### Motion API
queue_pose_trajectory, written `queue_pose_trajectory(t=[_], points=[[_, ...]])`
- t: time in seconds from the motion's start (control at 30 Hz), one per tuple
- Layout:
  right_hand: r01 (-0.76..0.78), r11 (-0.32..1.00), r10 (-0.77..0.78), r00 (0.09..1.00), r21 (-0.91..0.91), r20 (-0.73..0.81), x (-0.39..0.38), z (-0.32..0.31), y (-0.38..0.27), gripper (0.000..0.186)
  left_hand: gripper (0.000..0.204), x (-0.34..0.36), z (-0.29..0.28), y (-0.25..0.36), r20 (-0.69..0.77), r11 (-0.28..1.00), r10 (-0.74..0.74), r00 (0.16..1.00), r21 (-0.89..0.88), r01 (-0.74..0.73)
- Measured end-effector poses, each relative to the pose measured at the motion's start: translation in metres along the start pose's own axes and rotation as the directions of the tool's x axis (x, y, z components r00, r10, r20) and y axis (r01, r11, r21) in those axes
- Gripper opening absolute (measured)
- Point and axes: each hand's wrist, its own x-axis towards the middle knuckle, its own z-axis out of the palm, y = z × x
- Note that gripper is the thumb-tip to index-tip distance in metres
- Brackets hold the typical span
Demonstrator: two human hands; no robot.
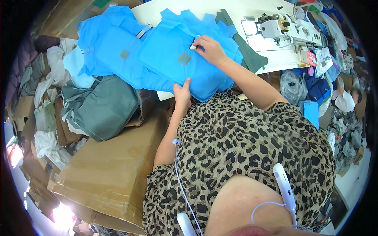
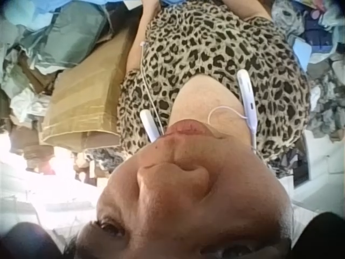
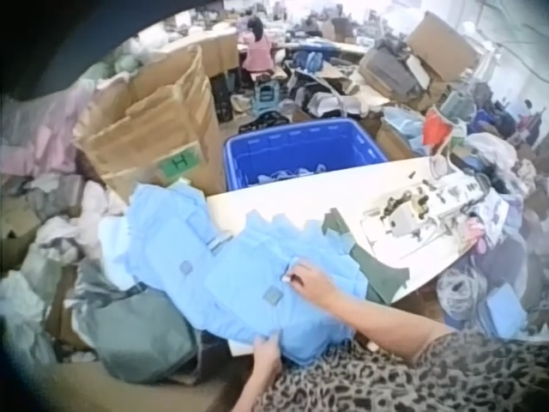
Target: Sewing fabric components using an industrial sewing machine and sorting finished bags.
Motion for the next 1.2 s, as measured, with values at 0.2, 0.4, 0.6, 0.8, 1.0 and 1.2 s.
queue_pose_trajectory(t=[0.2, 0.4, 0.6, 0.8, 1.0, 1.2], points=[[0.075, 0.993, -0.072, 0.996, -0.086, 0.047, -0.008, 0.009, 0.008, 0.018, 0.029, -0.003, -0.001, -0.002, 0.010, 1.000, 0.006, 1.000, 0.007, -0.006], [0.118, 0.965, -0.089, 0.987, -0.233, 0.131, -0.031, -0.001, 0.005, 0.048, 0.027, 0.009, -0.006, 0.002, 0.043, 0.984, 0.156, 0.987, 0.080, -0.159], [0.147, 0.954, -0.094, 0.974, -0.260, 0.206, -0.033, -0.008, -0.007, 0.060, 0.062, 0.123, -0.111, 0.068, -0.615, 0.632, 0.712, 0.339, 0.772, 0.073], [0.117, 0.975, -0.073, 0.972, -0.189, 0.225, -0.033, -0.006, -0.004, 0.057, 0.047, 0.191, -0.184, 0.109, -0.639, 0.847, 0.392, 0.662, 0.531, 0.011], [0.116, 0.981, -0.084, 0.977, -0.154, 0.197, -0.025, -0.010, -0.012, 0.049, 0.033, 0.162, -0.180, 0.182, -0.403, 0.808, 0.563, 0.721, 0.451, -0.379], [-0.075, 0.994, 0.062, 0.985, 0.074, 0.160, 0.004, -0.025, -0.028, 0.045, 0.048, 0.033, -0.042, 0.254, -0.173, 0.814, 0.561, 0.810, -0.067, -0.578]])
